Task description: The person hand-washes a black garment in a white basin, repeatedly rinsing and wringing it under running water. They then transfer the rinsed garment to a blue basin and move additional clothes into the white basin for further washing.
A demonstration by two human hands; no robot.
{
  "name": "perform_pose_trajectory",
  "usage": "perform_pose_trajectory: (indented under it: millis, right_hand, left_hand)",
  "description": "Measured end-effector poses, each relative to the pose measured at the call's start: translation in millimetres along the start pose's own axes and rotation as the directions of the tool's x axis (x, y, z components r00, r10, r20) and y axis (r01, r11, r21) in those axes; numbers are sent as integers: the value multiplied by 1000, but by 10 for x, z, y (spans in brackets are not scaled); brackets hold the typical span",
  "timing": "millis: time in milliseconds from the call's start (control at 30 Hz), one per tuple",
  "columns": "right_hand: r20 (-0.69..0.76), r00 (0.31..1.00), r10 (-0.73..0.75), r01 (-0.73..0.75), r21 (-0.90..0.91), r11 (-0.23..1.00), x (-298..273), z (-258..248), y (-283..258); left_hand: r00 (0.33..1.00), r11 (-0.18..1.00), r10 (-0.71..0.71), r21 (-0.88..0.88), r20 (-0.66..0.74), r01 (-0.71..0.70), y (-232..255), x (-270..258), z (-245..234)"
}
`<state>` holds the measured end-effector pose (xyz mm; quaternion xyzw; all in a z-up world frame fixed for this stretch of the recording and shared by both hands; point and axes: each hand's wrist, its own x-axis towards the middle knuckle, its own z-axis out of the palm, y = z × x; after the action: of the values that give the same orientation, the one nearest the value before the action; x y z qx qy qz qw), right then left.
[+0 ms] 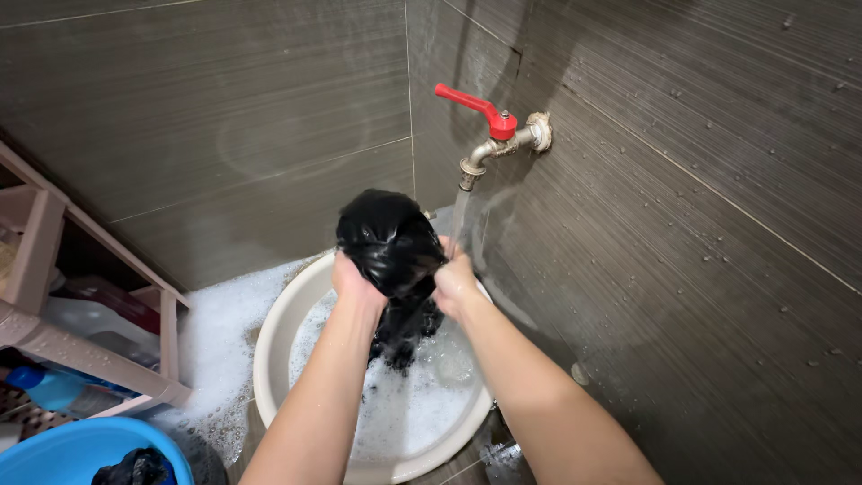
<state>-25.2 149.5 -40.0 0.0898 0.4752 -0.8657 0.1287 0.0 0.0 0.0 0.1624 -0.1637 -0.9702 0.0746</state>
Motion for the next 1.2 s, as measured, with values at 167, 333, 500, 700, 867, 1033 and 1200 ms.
perform_pose_trajectory:
  millis: [167,333,500,700,867,1033,1200]
  right_hand:
    - [-95,950,-296,285,-121,951,174,98,-341]
    - [29,986,-167,167,-18,986,88,258,-703]
    - [252,967,36,-71,129,989,-27,81,-745]
    - [463,867,183,102,-525,845,-77,-356,-842]
    - [228,962,151,263,-920,-289,31,-240,-1109]
    - [192,978,-75,196,-749,633,-65,115,-1378]
    - [188,979,74,92,-741,665,-118,184,-1349]
  left_hand:
    - [947,947,-316,81,63,310,-45,-303,-141]
    - [839,687,-461,482,-289,544,-210,-558,-73]
    - [951,952,-276,178,137,251,-243,-437,-36]
    - [966,984,-155,120,206,132,-18,-152,-151]
    - [996,937,-30,344,-83,57,14,13,-105]
    - [908,165,363,945,208,-283,-225,40,-43]
    - [923,-65,177,940,342,-336,-508,-73,-67]
